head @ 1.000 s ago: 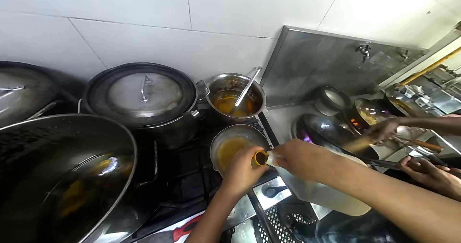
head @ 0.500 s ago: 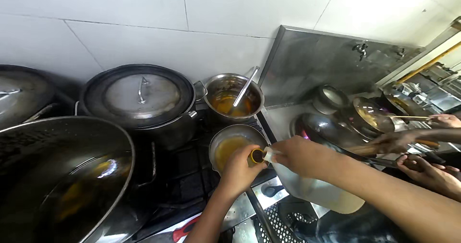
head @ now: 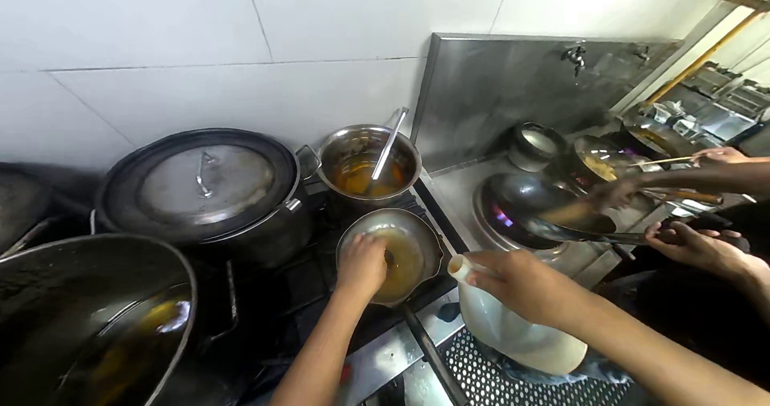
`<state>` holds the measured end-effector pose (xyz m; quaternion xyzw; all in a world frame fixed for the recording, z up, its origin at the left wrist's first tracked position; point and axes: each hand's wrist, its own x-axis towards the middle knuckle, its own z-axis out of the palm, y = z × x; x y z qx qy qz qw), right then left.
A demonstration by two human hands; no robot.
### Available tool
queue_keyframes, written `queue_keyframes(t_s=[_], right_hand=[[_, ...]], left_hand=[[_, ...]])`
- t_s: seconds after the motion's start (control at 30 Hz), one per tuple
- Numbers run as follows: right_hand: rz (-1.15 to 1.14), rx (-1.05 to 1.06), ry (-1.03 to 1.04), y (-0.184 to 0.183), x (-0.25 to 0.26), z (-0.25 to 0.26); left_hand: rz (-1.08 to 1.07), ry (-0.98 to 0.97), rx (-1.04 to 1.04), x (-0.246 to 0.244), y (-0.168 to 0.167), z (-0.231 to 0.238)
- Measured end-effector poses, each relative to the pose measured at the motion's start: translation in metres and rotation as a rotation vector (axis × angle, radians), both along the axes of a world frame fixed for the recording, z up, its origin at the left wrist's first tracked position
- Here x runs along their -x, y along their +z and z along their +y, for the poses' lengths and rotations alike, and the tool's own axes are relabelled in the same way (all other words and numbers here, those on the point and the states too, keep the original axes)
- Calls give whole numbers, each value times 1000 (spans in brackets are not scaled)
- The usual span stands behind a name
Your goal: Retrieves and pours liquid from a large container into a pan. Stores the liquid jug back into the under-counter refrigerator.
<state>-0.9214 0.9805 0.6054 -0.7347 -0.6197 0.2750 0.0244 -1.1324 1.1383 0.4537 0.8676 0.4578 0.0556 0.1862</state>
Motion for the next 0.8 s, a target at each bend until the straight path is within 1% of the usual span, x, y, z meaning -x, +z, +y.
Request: queue_keyframes(t_s=[0.07, 0.13, 0.23, 0.4, 0.47, 0.5, 0.57, 0.63, 0.73, 0.8], right_hand=[[33, 12, -29, -7, -6, -13], [56, 10, -46, -13, -11, -27], [94, -16, -74, -22, -20, -49], [175, -139, -159, -38, -30, -81], [199, -174, -184, -42, -29, -85], [210, -181, -186, -43, -27, -86], [228, -180, -180, -43, -23, -86], [245, -168, -167, -39, -18, -85], [273, -181, -158, -32, -12, -83], [288, -227, -150, -29, -9, -84]], left_hand=[[31, -26, -29, -2, 2, 4], [-2, -42, -20, 0, 4, 9], [-199, -27, 77, 9, 6, 16], [-568, 90, 406, 24, 22, 11], [-659, 62, 471, 23, 31, 3], [-686, 14, 479, 21, 37, -2], [-698, -114, 461, 13, 49, -14], [-654, -247, 412, 3, 63, -25], [-535, -399, 316, -12, 88, -42], [-430, -497, 230, -21, 103, -51]])
